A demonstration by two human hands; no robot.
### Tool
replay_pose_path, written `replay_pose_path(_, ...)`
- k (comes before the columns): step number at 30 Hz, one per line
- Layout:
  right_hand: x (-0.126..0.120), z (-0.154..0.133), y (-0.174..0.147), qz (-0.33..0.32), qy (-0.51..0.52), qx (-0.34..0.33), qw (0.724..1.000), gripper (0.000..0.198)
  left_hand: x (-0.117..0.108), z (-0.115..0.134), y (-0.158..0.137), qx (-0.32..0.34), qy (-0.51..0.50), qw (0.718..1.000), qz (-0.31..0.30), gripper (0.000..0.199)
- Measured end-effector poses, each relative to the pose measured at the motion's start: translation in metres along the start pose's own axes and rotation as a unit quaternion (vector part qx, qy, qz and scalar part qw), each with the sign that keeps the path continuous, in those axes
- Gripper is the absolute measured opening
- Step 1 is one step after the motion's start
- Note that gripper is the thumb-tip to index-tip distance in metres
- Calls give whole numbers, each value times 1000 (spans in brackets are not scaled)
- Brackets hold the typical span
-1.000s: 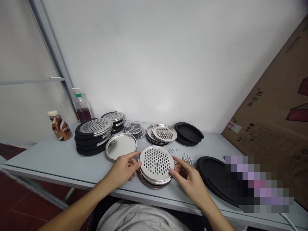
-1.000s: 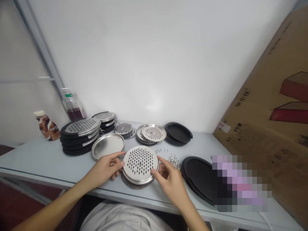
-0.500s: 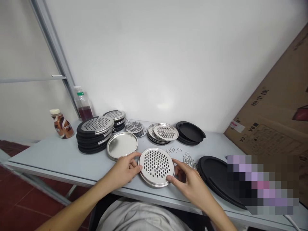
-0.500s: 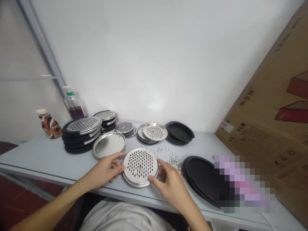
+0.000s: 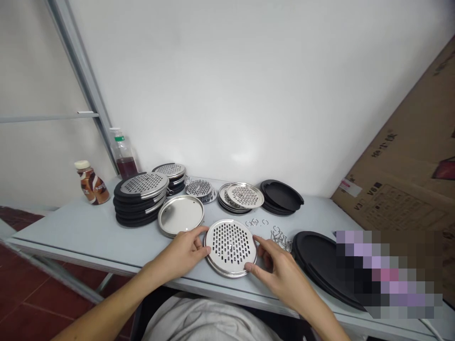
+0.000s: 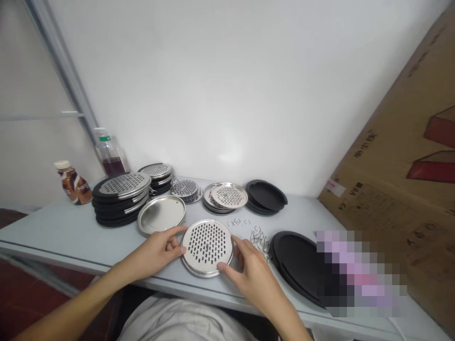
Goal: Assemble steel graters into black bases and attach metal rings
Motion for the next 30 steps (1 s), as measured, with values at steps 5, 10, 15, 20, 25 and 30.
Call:
replay_pose_path(5, -2, 0, -3, 32, -19, -23, 999, 71, -13, 19, -4, 94, 96, 989, 63, 45)
replay_pose_path(10, 12, -4, -4, 28, -37, -87, 995, 83, 7, 39, -12, 229, 151, 961, -8, 68)
replay_pose_path(15, 27, 1, -3, -16, -58, -75, 995, 93, 27, 17, -4, 187, 172, 964, -84, 90)
replay_pose_path(20, 25, 2, -1, -13, -34, -67, 997, 93, 28, 12, 0, 175, 178, 964, -88, 92)
replay_pose_path(25, 22, 0, 1, -10, -25, -71, 997, 91, 27, 16, 1, 187, 174, 964, -77, 91)
replay_pose_path(30, 21, -2, 0, 3, -20, -80, 997, 90, 27, 13, 1, 176, 173, 966, -80, 91)
Point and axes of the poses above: each hand's wrist, its own y-axis towards the middle knuckle, its own x-axis out of the palm, z = x × y, the point moved 9 cm from there along y, towards the middle knuckle, and after that the axes turned 5 degrees about -y, right-handed, at the moved point
